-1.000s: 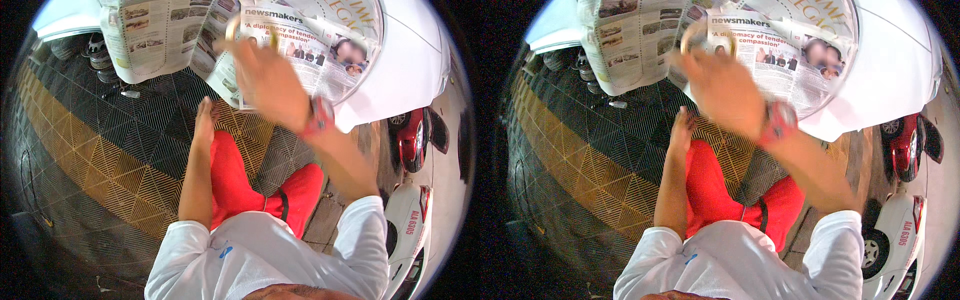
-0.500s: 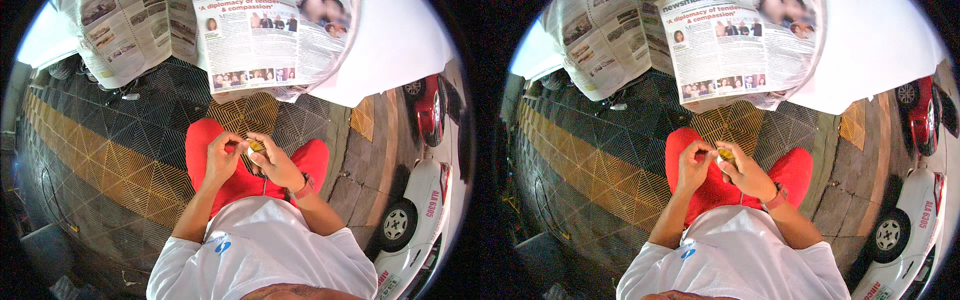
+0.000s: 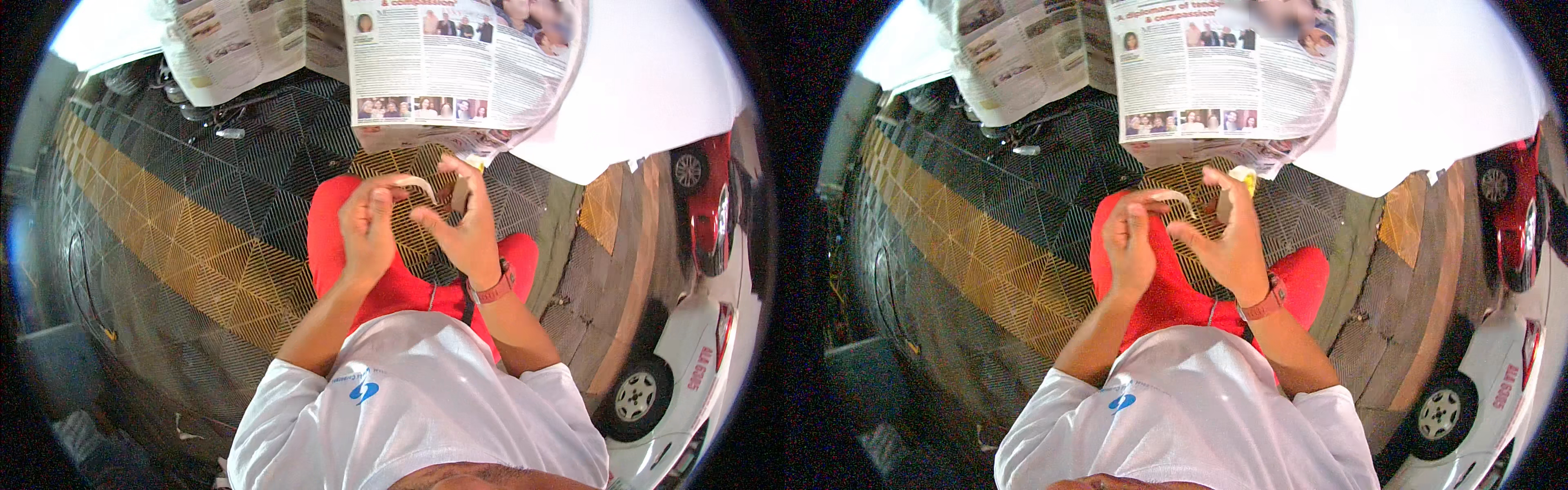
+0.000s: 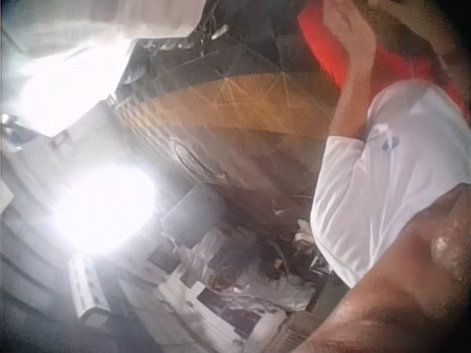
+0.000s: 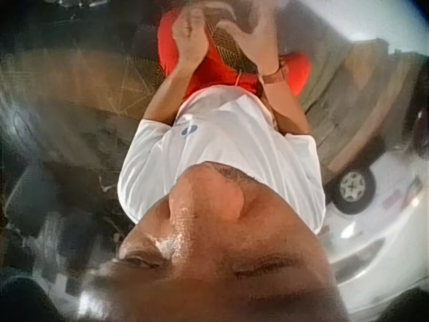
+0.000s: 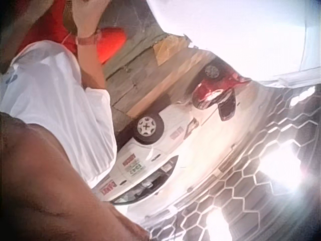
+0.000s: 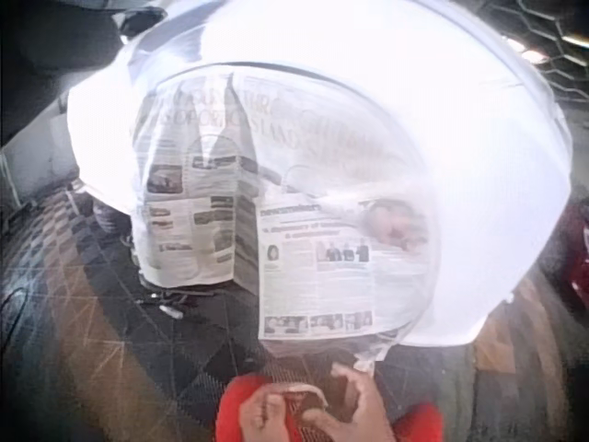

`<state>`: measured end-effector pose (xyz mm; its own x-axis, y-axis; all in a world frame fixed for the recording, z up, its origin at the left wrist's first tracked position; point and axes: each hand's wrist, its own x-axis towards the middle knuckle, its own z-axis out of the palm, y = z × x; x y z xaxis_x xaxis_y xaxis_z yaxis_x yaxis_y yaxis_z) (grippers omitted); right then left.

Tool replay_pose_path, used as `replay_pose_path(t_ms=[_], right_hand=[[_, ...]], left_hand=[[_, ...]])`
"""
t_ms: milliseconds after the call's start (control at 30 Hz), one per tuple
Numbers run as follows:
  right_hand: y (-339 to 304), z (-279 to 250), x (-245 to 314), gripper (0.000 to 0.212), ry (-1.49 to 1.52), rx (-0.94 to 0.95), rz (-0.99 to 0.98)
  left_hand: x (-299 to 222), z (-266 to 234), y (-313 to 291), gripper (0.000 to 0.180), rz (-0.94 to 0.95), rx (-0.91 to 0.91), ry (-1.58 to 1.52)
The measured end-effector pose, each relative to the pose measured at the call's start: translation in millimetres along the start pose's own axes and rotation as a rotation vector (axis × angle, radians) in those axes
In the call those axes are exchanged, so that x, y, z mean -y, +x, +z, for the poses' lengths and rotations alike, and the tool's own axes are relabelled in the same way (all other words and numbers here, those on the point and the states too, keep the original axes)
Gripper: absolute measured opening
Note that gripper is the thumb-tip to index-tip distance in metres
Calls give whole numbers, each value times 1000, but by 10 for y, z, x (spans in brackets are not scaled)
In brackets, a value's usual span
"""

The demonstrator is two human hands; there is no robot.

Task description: The person tapes newspaper sheets onto the hood and front fender of a white car using masking tape. They smooth the paper and apply tape to secure it in place, covering the vehicle's surface.

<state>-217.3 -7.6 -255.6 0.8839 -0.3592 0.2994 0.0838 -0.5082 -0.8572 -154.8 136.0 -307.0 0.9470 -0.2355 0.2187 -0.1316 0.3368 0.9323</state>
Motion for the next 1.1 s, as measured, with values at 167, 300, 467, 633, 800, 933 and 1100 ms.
replay_pose_path(t_ms=[167, 300, 467, 633, 800, 933, 1100], right_hand=[[153, -23, -48, 9, -114, -159, -159], [256, -126, 5, 8, -248, -347, -296], [568, 40, 263, 27, -461, -154, -604], [1107, 317, 250, 43, -802, 116, -727], [1642, 413, -32, 45, -927, 163, -754], [1838, 523, -183, 39, -986, 147, -779], [1889, 502, -252, 40, -1106, 157, -721]], left_hand=[[116, -8, 34, 38, 129, 58, 93], [236, -240, 402, 69, 249, -205, 551], [479, -482, 1031, 65, 381, -44, 488], [687, -467, 1506, 26, 438, 18, 439], [941, -383, 1752, 38, 380, -25, 300], [1435, -333, 1872, 92, 99, -197, 79], [1714, -272, 1948, 145, -563, -135, -468]])
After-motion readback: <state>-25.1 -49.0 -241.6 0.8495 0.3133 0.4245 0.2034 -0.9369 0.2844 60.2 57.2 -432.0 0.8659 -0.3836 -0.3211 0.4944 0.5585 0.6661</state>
